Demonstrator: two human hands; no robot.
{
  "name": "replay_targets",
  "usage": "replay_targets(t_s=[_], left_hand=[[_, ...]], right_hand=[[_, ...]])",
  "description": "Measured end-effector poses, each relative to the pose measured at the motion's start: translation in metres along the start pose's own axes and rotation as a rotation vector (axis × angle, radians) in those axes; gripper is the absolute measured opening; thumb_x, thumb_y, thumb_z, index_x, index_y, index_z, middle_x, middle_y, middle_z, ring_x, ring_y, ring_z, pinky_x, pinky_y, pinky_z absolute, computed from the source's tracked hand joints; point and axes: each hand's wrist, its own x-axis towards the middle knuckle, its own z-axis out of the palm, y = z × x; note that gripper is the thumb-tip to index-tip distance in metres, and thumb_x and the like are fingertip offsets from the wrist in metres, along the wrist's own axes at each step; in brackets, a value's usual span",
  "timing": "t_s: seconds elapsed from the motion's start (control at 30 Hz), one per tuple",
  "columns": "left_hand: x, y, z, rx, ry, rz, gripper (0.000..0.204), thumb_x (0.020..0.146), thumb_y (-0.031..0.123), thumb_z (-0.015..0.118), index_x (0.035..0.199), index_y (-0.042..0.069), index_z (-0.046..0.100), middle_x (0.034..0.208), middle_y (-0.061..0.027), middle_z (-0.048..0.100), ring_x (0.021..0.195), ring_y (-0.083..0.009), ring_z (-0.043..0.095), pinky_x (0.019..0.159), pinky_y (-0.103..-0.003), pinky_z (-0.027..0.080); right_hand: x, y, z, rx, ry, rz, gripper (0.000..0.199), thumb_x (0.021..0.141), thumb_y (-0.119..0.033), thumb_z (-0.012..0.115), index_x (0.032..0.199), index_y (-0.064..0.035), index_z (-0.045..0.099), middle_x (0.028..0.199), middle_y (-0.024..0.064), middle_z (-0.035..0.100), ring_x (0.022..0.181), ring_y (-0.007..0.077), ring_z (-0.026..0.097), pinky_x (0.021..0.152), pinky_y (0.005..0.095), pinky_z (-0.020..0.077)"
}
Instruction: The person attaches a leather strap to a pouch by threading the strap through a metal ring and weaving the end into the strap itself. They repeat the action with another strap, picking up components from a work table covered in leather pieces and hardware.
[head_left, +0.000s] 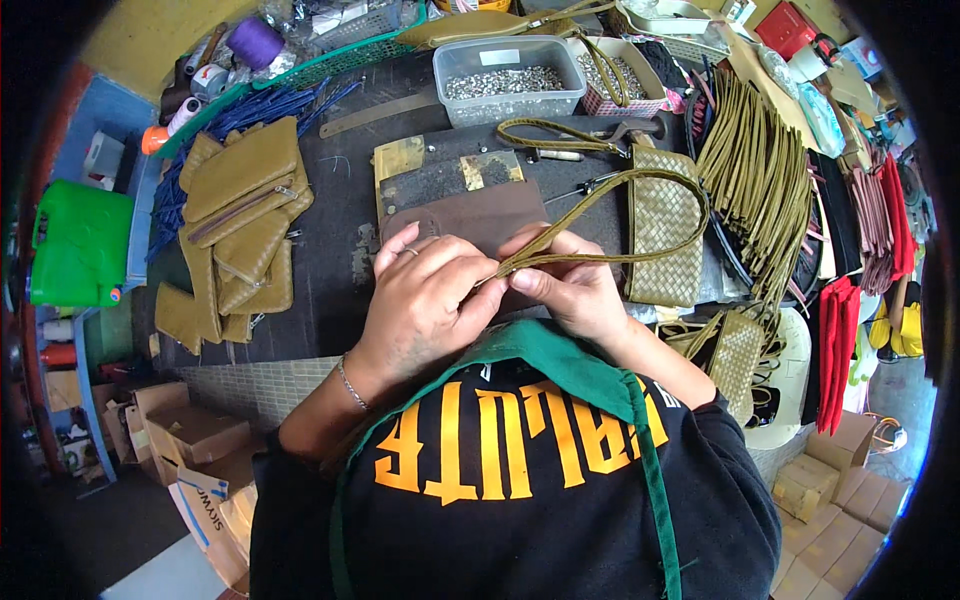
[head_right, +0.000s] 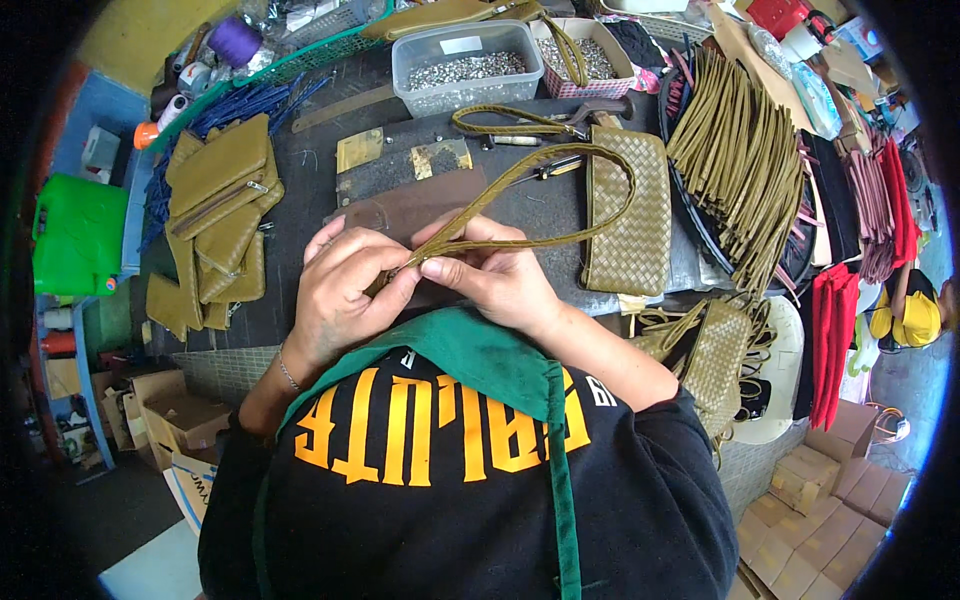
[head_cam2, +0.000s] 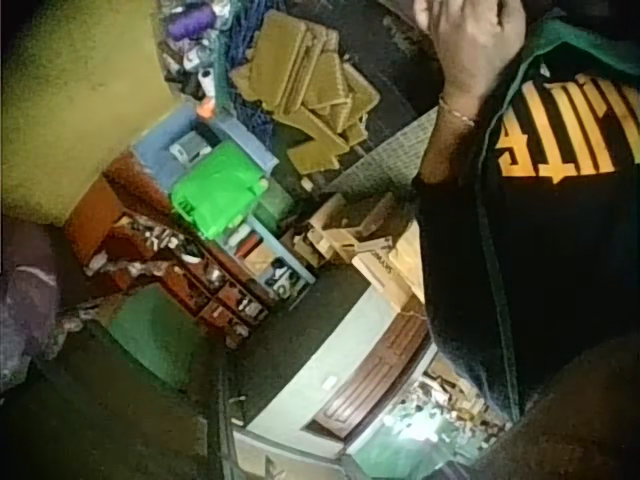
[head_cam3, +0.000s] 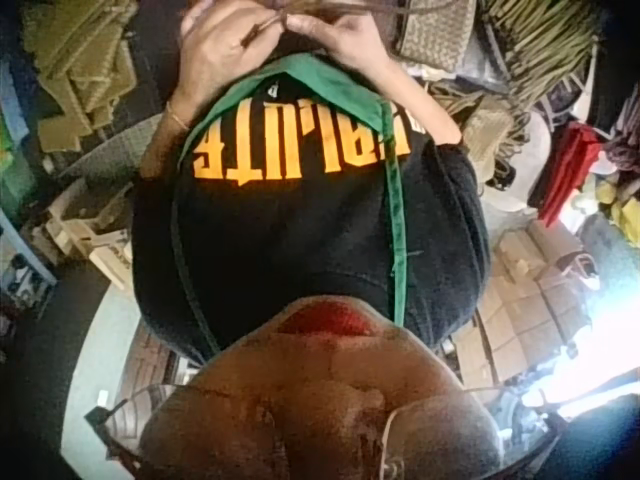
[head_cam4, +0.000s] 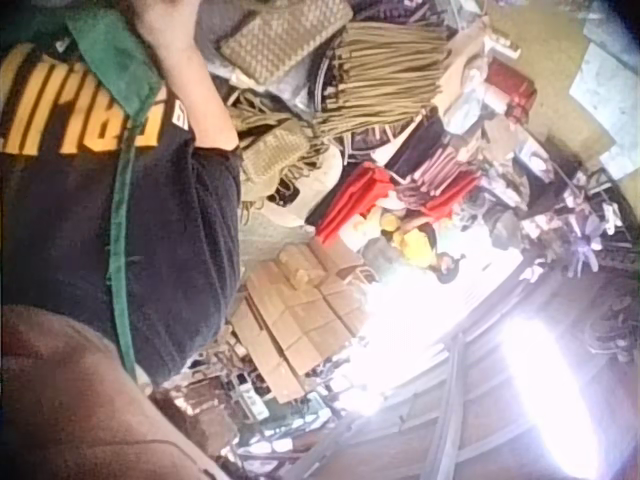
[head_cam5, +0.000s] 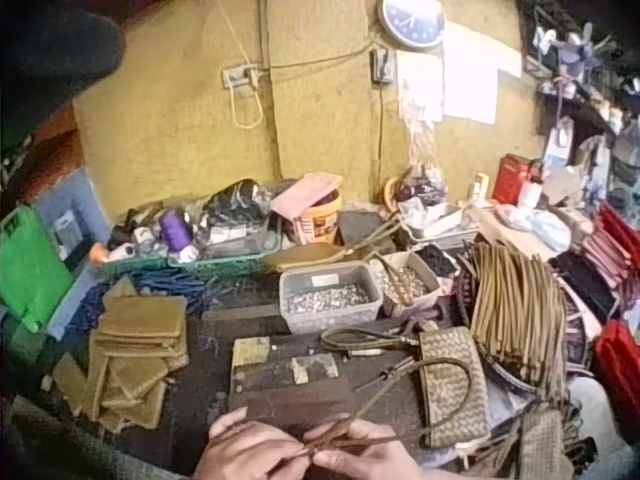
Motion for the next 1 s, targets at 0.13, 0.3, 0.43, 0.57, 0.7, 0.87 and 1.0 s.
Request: replay_targets(t_s=[0.13,0.3,0.43,0.57,0.7,0.87,1.0], left_hand=[[0.000,0.002,-0.001,0.008,-0.002,0.025,0.009,0.069,0.016,0.064,0.072,0.011,0.058,0.072,0.0019,0.055,0.071,-0.0130,0.056,0.090,-0.036,0.028],[0.008,0.006,-0.014,-0.074,-0.263,-0.148,0.027,0.068,0.025,0.065,0.085,0.008,0.054,0.088,-0.0025,0.055,0.086,-0.0201,0.054,0.091,-0.044,0.028],[0.009,0.001,-0.009,-0.289,-0.401,-0.139,0.037,0.074,0.030,0.062,0.093,0.000,0.053,0.095,-0.0131,0.053,0.091,-0.0275,0.053,0.080,-0.038,0.039],[0.021,0.008,-0.014,-0.323,-0.270,-0.037,0.039,0.075,0.024,0.063,0.099,-0.005,0.051,0.102,-0.0182,0.051,0.093,-0.0307,0.053,0.079,-0.035,0.043],[0.042,0.005,-0.036,-0.281,-0.041,0.087,0.056,0.072,0.032,0.065,0.113,-0.001,0.047,0.118,-0.0173,0.045,0.109,-0.0305,0.045,0.090,-0.036,0.036],[0.038,-0.034,-0.037,-0.146,0.138,-0.101,0.037,0.073,0.025,0.065,0.099,0.001,0.056,0.109,-0.0147,0.053,0.101,-0.0296,0.051,0.085,-0.035,0.041],[-0.002,-0.106,-0.048,0.256,0.324,-0.384,0.026,0.071,0.013,0.060,0.096,0.004,0.059,0.108,-0.0116,0.053,0.100,-0.0312,0.051,0.086,-0.037,0.040]], right_hand=[[0.000,-0.001,0.005,-0.044,-0.021,-0.125,0.013,0.082,-0.008,0.055,0.091,0.0003,0.054,0.088,0.0041,0.052,0.081,0.0093,0.051,0.071,0.0230,0.0427],[0.000,0.015,0.000,-0.245,0.039,-0.268,0.011,0.081,-0.009,0.055,0.087,-0.0004,0.054,0.088,0.0079,0.051,0.081,0.0163,0.049,0.072,0.0281,0.0409],[-0.002,0.006,-0.005,-0.339,-0.006,-0.374,0.010,0.082,-0.007,0.054,0.088,0.0002,0.053,0.088,0.0090,0.052,0.082,0.0162,0.050,0.072,0.0265,0.0403],[0.003,-0.021,-0.009,-0.436,-0.006,-0.440,0.010,0.078,-0.004,0.056,0.087,-0.0004,0.054,0.090,0.0096,0.054,0.084,0.0200,0.052,0.073,0.0309,0.0415],[-0.006,-0.087,-0.013,-0.651,0.015,-0.408,0.031,0.088,-0.022,0.036,0.102,0.0008,0.051,0.100,0.0163,0.054,0.097,0.0270,0.052,0.086,0.0382,0.0391],[-0.071,-0.160,-0.089,-0.980,0.748,-0.698,0.033,0.090,-0.022,0.031,0.093,0.0051,0.050,0.070,0.0117,0.052,0.063,0.0168,0.049,0.060,0.0277,0.0395],[-0.033,-0.171,-0.126,-1.129,0.802,-0.364,0.020,0.090,-0.017,0.039,0.095,-0.0001,0.048,0.068,0.0058,0.045,0.059,0.0124,0.042,0.055,0.0248,0.0359]])
